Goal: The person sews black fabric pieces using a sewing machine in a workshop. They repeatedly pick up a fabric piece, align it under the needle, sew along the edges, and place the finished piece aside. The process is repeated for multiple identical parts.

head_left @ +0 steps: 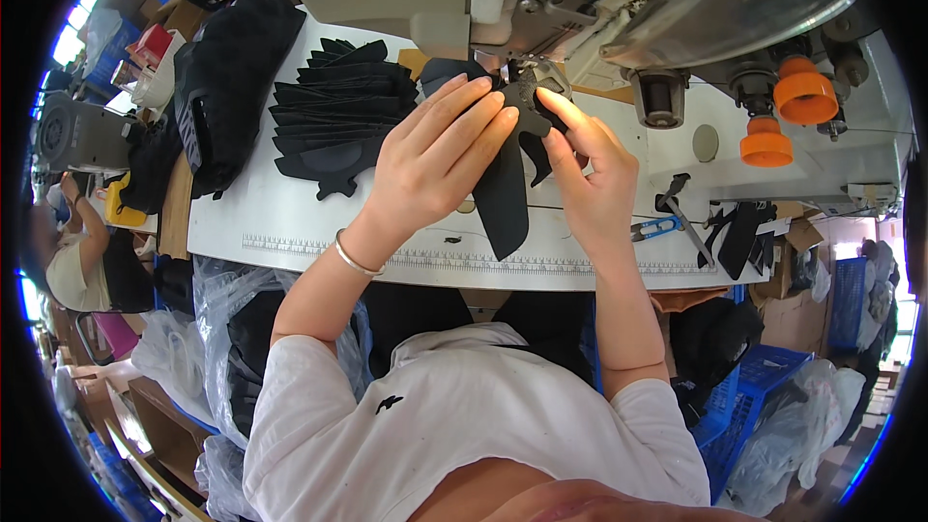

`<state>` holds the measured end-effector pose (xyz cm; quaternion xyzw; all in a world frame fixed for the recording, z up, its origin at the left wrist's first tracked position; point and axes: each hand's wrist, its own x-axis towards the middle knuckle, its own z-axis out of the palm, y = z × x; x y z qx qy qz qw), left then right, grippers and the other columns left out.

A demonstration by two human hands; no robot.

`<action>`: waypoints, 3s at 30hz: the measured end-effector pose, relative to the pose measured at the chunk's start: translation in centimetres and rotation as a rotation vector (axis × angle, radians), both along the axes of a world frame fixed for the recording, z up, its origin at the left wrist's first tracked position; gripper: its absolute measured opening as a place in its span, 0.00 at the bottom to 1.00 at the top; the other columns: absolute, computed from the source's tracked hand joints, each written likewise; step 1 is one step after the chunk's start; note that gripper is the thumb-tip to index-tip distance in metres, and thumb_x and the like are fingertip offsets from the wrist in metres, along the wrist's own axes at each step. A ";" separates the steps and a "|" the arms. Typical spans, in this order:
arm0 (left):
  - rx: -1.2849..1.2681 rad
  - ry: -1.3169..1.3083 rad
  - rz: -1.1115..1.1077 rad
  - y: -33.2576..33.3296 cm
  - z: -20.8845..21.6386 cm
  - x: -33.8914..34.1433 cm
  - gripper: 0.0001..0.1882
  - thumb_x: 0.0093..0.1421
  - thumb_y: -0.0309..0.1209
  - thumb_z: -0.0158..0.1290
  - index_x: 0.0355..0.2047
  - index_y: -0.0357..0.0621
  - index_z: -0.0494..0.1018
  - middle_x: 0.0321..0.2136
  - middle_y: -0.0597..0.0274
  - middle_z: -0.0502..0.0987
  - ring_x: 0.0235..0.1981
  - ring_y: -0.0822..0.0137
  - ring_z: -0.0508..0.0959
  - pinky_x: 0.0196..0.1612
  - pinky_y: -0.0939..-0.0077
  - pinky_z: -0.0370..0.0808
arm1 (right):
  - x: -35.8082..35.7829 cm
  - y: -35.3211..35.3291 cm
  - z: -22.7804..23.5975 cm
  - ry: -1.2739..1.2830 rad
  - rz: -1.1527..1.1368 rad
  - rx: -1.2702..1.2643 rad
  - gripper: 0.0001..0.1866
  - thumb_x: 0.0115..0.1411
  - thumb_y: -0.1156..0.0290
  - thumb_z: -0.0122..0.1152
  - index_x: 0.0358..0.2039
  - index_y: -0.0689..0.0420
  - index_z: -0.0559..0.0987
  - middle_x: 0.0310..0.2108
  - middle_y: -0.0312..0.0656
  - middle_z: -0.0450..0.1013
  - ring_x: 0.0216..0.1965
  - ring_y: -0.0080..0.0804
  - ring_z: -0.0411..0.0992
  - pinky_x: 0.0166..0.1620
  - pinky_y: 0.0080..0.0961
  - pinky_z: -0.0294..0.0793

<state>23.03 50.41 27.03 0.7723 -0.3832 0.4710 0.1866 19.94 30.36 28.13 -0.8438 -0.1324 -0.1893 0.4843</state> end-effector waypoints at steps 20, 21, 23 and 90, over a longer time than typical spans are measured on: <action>0.000 0.052 -0.049 -0.1 0.2 -0.2 0.17 0.51 0.23 0.64 0.43 0.36 0.86 0.44 0.57 0.85 0.51 0.54 0.84 0.59 0.54 0.84 | 0.3 0.2 -1.2 0.116 0.030 0.179 0.21 0.69 0.72 0.64 0.62 0.53 0.82 0.37 0.30 0.79 0.33 0.17 0.69 0.41 0.18 0.68; 0.019 0.037 -0.036 -0.2 0.3 -0.3 0.17 0.51 0.23 0.64 0.43 0.37 0.86 0.44 0.57 0.85 0.52 0.54 0.84 0.59 0.54 0.84 | 0.2 0.0 -1.2 0.068 0.014 0.083 0.22 0.68 0.72 0.65 0.62 0.52 0.82 0.36 0.31 0.79 0.35 0.19 0.69 0.43 0.19 0.69; 0.054 0.009 0.000 -0.3 0.4 -0.5 0.17 0.51 0.24 0.64 0.43 0.37 0.86 0.44 0.57 0.85 0.52 0.54 0.84 0.59 0.54 0.84 | 0.3 -0.6 -1.1 -0.028 -0.016 -0.114 0.22 0.66 0.71 0.67 0.61 0.50 0.83 0.34 0.33 0.78 0.37 0.23 0.70 0.47 0.22 0.69; 0.120 -0.092 -0.187 2.6 1.3 3.1 0.14 0.48 0.29 0.64 0.37 0.43 0.85 0.43 0.65 0.85 0.46 0.57 0.85 0.49 0.62 0.89 | -0.7 0.7 0.3 0.244 0.051 0.094 0.34 0.63 0.71 0.73 0.70 0.51 0.75 0.35 0.43 0.79 0.38 0.25 0.78 0.46 0.25 0.76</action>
